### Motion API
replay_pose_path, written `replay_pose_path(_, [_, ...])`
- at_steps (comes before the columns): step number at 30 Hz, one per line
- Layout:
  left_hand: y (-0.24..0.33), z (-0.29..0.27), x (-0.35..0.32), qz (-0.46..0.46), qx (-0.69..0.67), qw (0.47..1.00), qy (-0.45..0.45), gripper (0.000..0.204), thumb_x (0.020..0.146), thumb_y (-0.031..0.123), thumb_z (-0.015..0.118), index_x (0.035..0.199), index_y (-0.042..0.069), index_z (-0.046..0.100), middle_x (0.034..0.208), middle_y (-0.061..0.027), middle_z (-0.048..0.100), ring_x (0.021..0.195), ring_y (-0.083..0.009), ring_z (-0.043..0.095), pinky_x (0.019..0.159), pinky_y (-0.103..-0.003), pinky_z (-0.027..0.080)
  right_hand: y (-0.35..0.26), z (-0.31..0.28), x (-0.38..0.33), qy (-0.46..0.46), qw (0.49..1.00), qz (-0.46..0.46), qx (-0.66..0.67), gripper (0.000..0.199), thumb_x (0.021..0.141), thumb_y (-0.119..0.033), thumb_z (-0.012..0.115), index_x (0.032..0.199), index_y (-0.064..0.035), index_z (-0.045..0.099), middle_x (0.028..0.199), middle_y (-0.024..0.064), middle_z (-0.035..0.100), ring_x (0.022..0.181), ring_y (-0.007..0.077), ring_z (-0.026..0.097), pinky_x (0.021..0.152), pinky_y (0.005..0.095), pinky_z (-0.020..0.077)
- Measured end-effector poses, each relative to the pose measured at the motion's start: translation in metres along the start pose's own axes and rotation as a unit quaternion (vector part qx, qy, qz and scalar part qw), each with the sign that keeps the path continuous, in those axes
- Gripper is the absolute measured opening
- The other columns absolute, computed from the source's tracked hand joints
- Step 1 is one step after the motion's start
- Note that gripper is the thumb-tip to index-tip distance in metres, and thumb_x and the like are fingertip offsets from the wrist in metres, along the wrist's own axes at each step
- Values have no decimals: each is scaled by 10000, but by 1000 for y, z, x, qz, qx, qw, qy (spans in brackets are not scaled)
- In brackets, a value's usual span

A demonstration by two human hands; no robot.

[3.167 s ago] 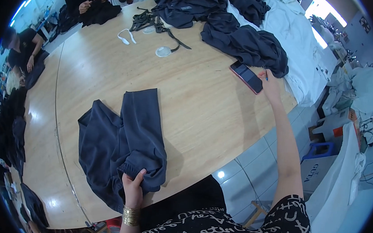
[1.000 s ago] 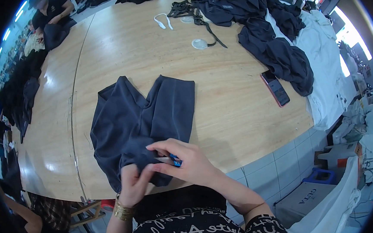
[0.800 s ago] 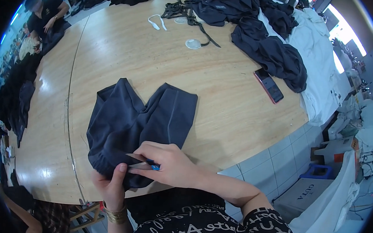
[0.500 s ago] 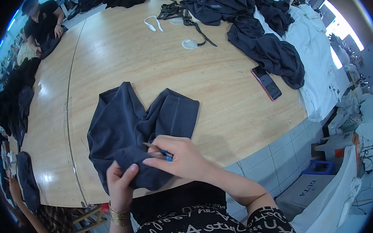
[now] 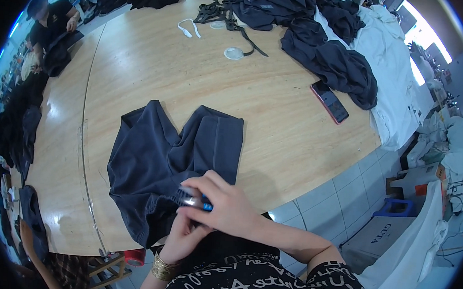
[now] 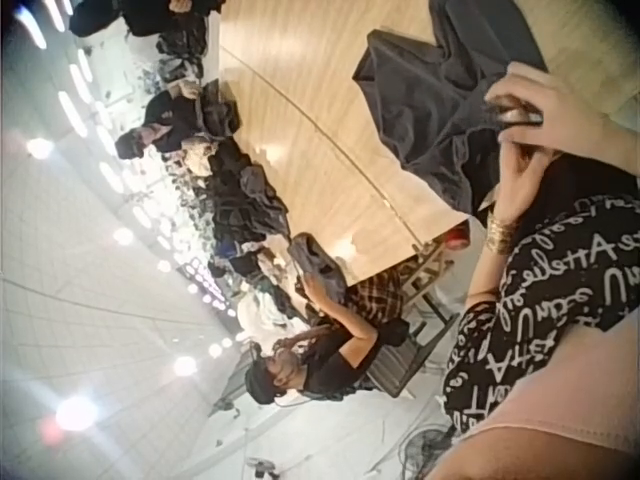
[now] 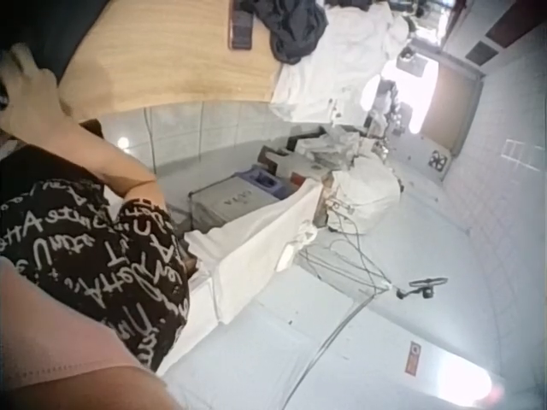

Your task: Trim excess threads or fabric from a pair of gray shorts using small blue scissors.

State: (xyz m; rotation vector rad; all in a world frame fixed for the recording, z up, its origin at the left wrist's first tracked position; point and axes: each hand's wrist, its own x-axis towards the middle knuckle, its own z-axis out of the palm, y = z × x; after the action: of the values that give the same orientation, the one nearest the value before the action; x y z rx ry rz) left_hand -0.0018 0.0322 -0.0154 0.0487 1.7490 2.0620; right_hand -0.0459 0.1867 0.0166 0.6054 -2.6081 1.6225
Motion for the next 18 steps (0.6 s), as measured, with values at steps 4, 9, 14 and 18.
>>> replay_pose_path(4, [0, -13, 3, 76, 173, 982, -16, 348, 814, 24, 617, 1130, -3, 475, 1062, -76, 530, 997, -160, 510, 859, -289, 422, 5, -1, 0, 32, 998, -7, 49, 437, 746, -195, 733, 1130, -72, 565, 931, 70, 523, 717, 178, 560, 632, 282, 478])
replay_pose_path(9, [14, -12, 3, -20, -94, 995, 37, 408, 803, -35, 571, 1194, 1, 461, 1146, -97, 527, 1078, -201, 516, 917, -313, 414, 4, 3, -4, 69, 997, -29, 36, 448, 720, -122, 748, 1131, -78, 574, 942, 75, 517, 698, 135, 516, 583, 251, 444])
replay_pose_path(14, [33, 9, 21, 91, -446, 888, 59, 530, 854, 144, 469, 1358, 49, 335, 1313, -98, 455, 1221, -236, 429, 1033, -391, 327, 1, 12, -7, 143, 981, -11, 129, 425, 712, -73, 740, 1110, -67, 591, 998, 58, 520, 683, 100, 498, 555, 215, 407])
replay_pose_path(18, [21, 20, 25, 144, -377, 915, -7, 576, 857, 177, 483, 1389, 53, 301, 1391, -92, 384, 1257, -227, 397, 1039, -388, 317, 10, 17, -3, 172, 982, -58, 60, 328, 718, -36, 716, 1032, -44, 620, 995, 49, 559, 620, 101, 495, 536, 215, 401])
